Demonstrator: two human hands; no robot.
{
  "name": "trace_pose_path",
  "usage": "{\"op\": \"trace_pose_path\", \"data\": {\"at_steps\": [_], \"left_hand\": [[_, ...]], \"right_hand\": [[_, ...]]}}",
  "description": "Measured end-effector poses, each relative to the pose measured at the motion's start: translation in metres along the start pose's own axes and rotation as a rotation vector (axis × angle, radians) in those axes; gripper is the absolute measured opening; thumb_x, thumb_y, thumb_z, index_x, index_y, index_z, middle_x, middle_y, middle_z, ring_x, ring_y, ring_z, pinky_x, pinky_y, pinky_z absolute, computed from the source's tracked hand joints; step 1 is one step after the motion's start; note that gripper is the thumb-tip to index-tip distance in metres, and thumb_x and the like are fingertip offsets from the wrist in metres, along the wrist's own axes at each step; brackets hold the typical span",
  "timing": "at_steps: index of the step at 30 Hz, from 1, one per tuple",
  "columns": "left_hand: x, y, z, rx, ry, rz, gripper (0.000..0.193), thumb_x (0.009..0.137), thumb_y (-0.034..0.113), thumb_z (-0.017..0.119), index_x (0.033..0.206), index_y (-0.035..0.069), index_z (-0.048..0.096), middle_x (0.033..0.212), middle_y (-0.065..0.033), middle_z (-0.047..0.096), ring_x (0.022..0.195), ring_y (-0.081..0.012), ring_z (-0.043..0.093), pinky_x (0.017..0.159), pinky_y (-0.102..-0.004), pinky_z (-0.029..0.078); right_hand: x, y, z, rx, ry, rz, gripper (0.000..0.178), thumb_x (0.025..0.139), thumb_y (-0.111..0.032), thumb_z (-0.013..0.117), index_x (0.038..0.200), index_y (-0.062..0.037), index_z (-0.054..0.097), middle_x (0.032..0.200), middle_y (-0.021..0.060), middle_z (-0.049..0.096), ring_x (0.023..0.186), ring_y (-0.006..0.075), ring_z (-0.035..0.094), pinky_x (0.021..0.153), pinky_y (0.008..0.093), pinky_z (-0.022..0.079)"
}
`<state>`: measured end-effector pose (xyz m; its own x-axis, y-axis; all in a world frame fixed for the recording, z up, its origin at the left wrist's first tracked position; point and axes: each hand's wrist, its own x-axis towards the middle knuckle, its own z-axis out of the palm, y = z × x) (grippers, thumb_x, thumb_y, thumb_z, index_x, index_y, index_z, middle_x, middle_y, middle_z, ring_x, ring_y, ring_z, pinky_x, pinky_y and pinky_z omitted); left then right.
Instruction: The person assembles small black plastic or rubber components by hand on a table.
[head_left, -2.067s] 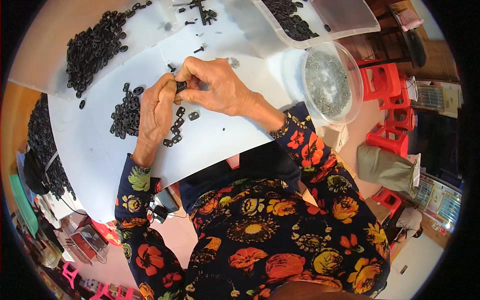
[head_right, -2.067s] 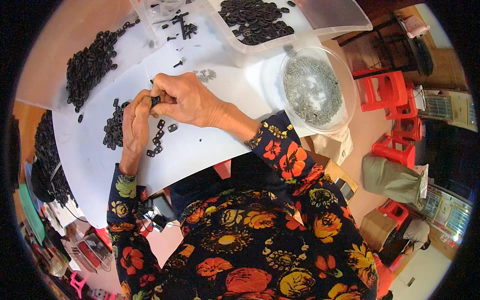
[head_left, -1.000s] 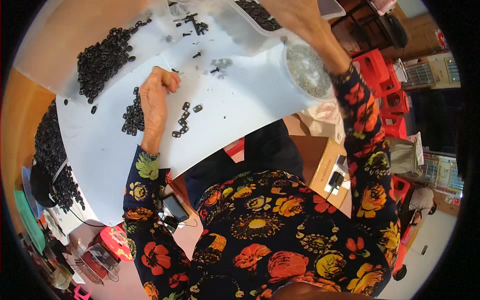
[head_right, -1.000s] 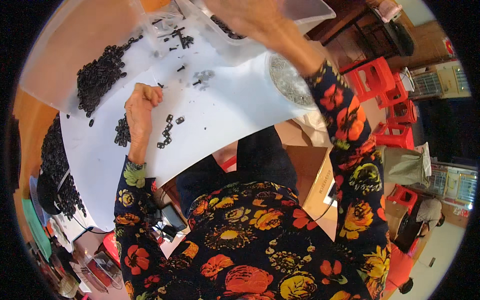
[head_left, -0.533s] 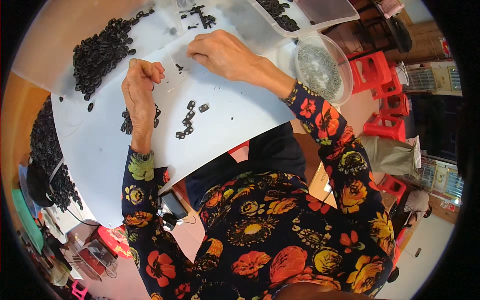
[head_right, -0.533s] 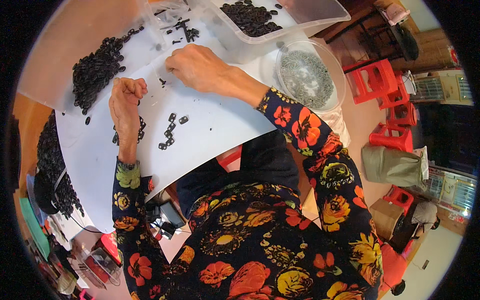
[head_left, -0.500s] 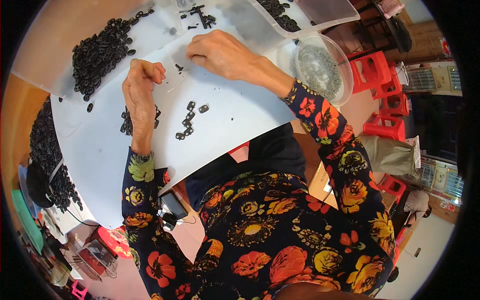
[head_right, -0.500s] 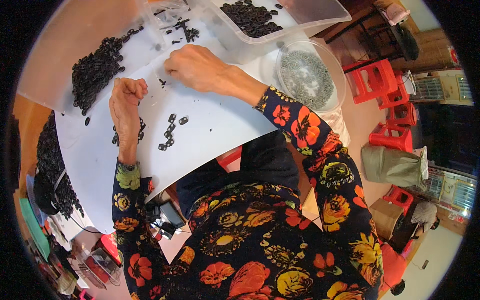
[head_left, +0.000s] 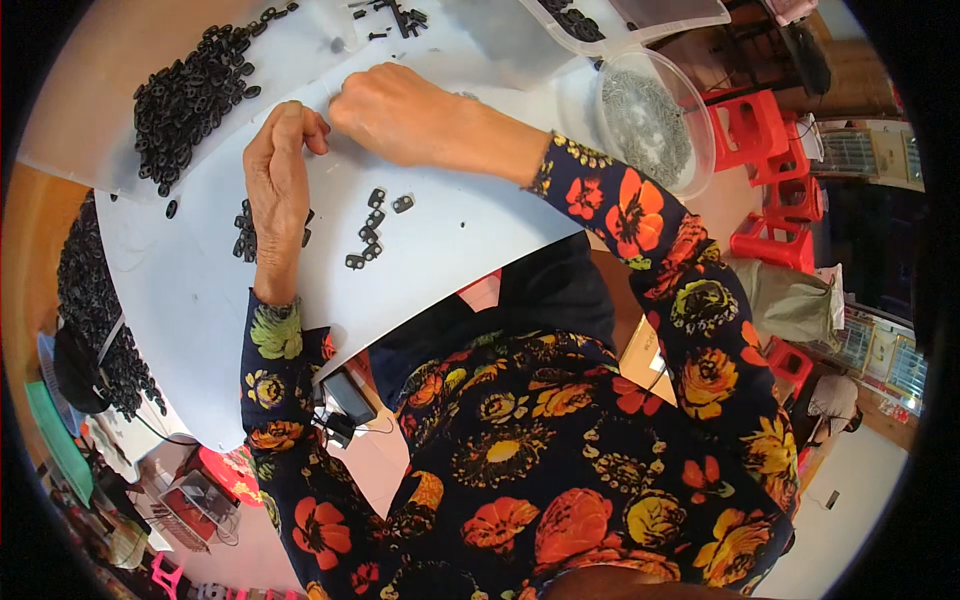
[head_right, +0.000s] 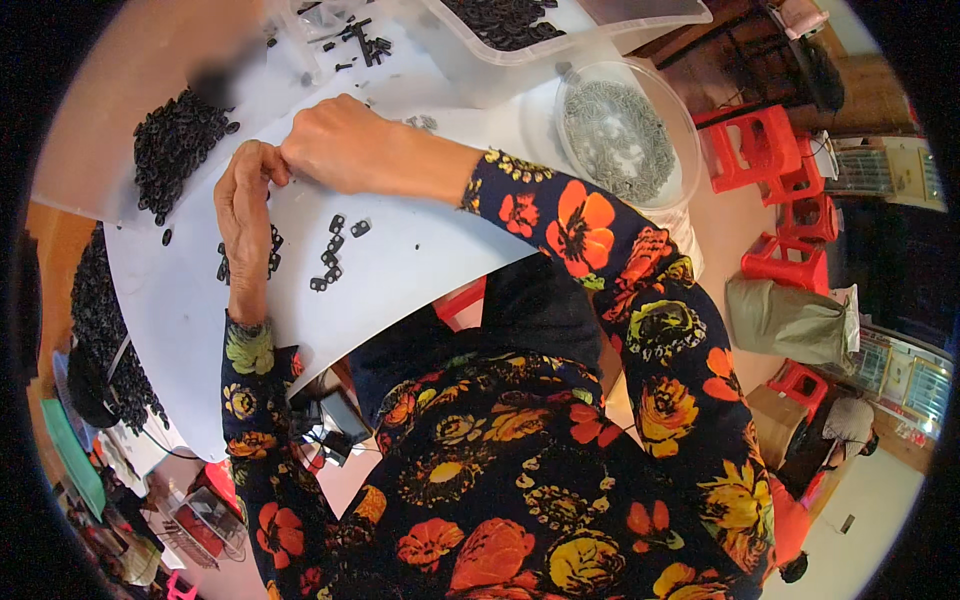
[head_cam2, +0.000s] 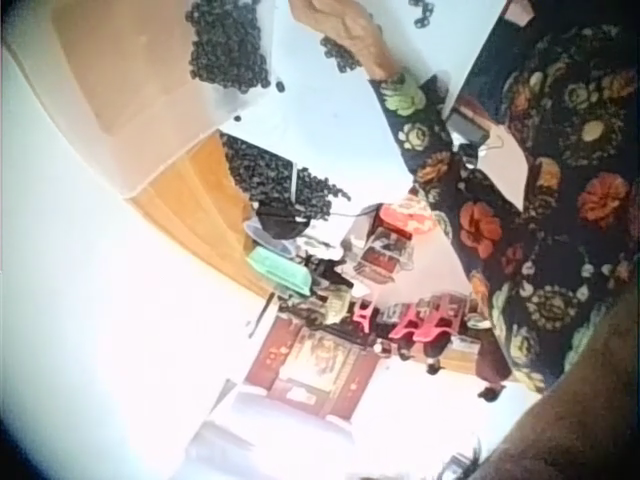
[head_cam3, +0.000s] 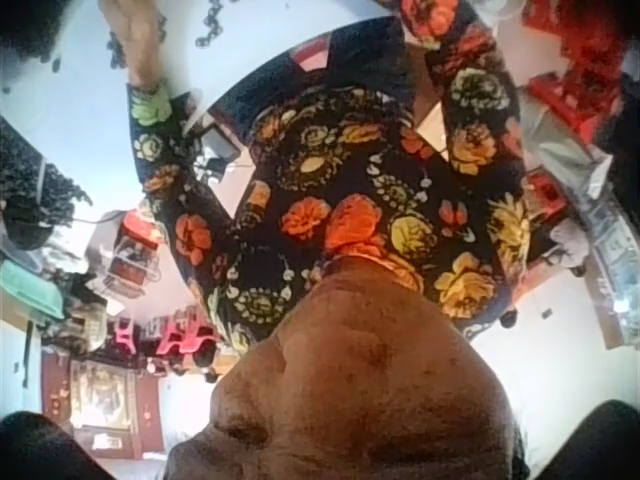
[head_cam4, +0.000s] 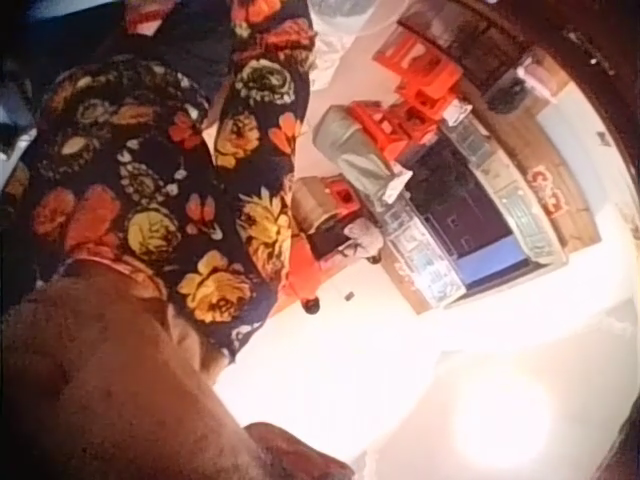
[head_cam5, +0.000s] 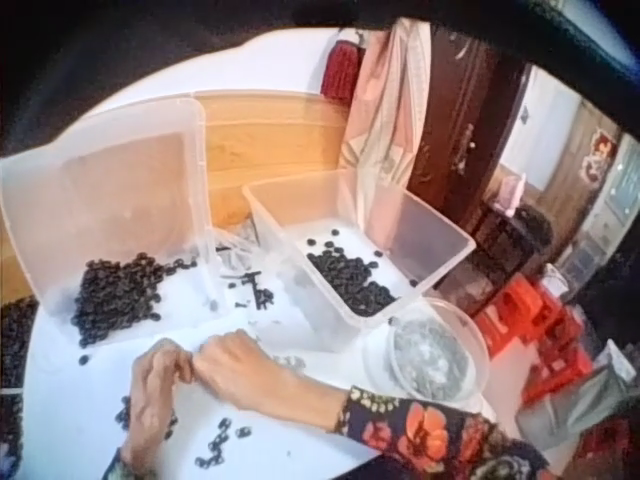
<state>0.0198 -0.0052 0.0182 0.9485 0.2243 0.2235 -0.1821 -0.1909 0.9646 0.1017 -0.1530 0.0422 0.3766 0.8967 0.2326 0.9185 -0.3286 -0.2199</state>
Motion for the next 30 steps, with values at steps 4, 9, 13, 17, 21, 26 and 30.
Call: {"op": "trace_pose_path", "data": {"at_steps": [4,9,13,17,21,26,30], "left_hand": [[0.000,0.010,-0.004,0.153,-0.126,-0.035,0.027,0.093,0.020,0.044,0.076,0.000,0.050,0.070,-0.0027,0.050,0.068,-0.0119,0.046,0.069,-0.0244,0.040],[-0.017,0.026,0.007,0.308,-0.387,0.112,0.013,0.084,0.011,0.058,0.086,-0.002,0.057,0.075,-0.0083,0.055,0.072,-0.0184,0.051,0.072,-0.0304,0.043],[-0.034,0.039,0.029,0.758,-0.584,0.177,0.019,0.075,0.006,0.064,0.088,-0.004,0.055,0.090,-0.0148,0.053,0.094,-0.0310,0.048,0.080,-0.0408,0.045],[-0.044,0.036,0.032,0.944,-0.558,0.165,0.016,0.075,0.002,0.062,0.087,-0.004,0.054,0.097,-0.0174,0.049,0.100,-0.0353,0.045,0.085,-0.0430,0.044],[-0.045,0.029,0.035,0.888,-0.549,0.164,0.015,0.075,0.002,0.061,0.087,-0.004,0.053,0.098,-0.0179,0.048,0.101,-0.0365,0.045,0.086,-0.0431,0.043],[-0.037,0.012,0.026,0.603,-0.318,0.268,0.011,0.078,-0.002,0.059,0.088,-0.003,0.053,0.083,-0.0134,0.055,0.086,-0.0267,0.054,0.076,-0.0361,0.047],[-0.032,0.013,0.030,0.302,-0.228,-0.026,0.011,0.082,-0.002,0.059,0.092,-0.001,0.056,0.073,-0.0082,0.058,0.071,-0.0149,0.056,0.069,-0.0273,0.047]], "right_hand": [[-0.002,0.015,0.003,-0.028,-0.013,0.110,0.005,0.069,-0.002,0.061,0.072,0.0028,0.061,0.070,0.0202,0.062,0.067,0.0334,0.063,0.059,0.0383,0.050],[-0.040,0.018,0.001,0.567,0.313,0.209,0.011,0.076,-0.009,0.064,0.085,-0.0017,0.063,0.072,0.0078,0.064,0.061,0.0139,0.059,0.059,0.0275,0.048],[-0.068,0.011,0.008,0.694,0.329,0.240,0.012,0.078,-0.008,0.066,0.088,-0.0017,0.063,0.073,0.0030,0.064,0.063,0.0091,0.056,0.059,0.0242,0.047],[-0.081,0.007,0.015,0.787,0.362,0.205,0.010,0.077,-0.004,0.066,0.085,-0.0022,0.062,0.073,0.0014,0.062,0.063,0.0091,0.054,0.060,0.0238,0.047],[-0.087,0.004,0.015,0.781,0.366,0.181,0.010,0.076,-0.004,0.067,0.084,-0.0020,0.062,0.072,0.0019,0.060,0.064,0.0101,0.056,0.060,0.0238,0.047],[-0.081,-0.001,0.019,0.796,0.381,0.166,0.011,0.076,-0.004,0.068,0.085,-0.0020,0.063,0.073,0.0030,0.062,0.064,0.0113,0.057,0.060,0.0240,0.048],[-0.076,-0.001,0.024,0.910,0.420,0.220,0.016,0.075,-0.004,0.069,0.091,-0.0019,0.065,0.073,0.0034,0.062,0.063,0.0108,0.056,0.060,0.0236,0.047]]}}
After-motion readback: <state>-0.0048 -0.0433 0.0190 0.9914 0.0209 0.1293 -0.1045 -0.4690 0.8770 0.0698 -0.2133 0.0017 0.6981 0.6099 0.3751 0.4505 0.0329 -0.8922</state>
